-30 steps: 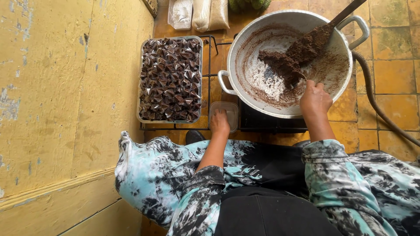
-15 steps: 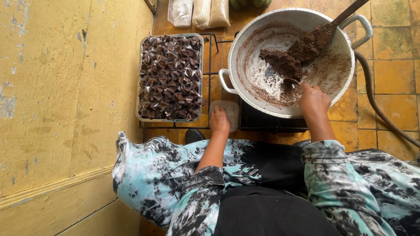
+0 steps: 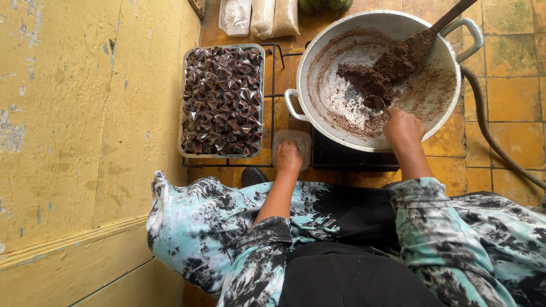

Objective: Portioning a dark food mixture into individual wrappers and folding them

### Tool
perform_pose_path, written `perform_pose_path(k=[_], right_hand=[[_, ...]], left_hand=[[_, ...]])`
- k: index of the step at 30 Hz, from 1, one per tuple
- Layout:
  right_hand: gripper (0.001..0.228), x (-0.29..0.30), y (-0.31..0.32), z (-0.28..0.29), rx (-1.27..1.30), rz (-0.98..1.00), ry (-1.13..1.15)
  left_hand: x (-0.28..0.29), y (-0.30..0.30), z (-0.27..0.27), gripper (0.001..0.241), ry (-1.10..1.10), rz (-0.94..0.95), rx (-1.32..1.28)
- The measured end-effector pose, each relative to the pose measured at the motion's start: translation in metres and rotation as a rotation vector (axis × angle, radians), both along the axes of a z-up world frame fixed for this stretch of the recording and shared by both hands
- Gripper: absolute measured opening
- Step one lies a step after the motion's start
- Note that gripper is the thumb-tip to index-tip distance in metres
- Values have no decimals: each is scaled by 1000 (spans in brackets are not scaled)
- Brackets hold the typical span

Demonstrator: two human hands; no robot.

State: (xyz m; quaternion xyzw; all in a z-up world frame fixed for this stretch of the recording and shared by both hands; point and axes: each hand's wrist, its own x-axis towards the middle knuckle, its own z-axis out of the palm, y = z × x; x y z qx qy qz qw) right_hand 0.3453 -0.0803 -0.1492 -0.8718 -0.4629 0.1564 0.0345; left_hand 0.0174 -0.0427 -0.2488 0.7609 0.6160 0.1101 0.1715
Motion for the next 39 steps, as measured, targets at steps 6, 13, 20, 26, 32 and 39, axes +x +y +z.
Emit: perform_pose_path(k=[6, 13, 20, 26, 32, 39], right_hand=[[38, -28, 6, -10, 9, 36, 25], [33, -41, 8, 2, 4, 69, 222], [40, -37, 20, -20, 14, 60, 87], [34, -48, 9, 29, 23, 18, 402], [42, -44, -8, 41, 329, -185, 921], [35, -53, -21, 83, 498, -103, 1415]], left_hand=[[-5, 2, -8, 11, -158, -26, 13], [-1, 7, -29, 14, -172, -23, 14], [0, 3, -10, 14, -165, -28, 12], [-8, 16, 7, 28, -251, 42, -151], [-33, 40, 91, 24, -552, 160, -516], [-21, 27, 209, 25, -1100, 177, -568]])
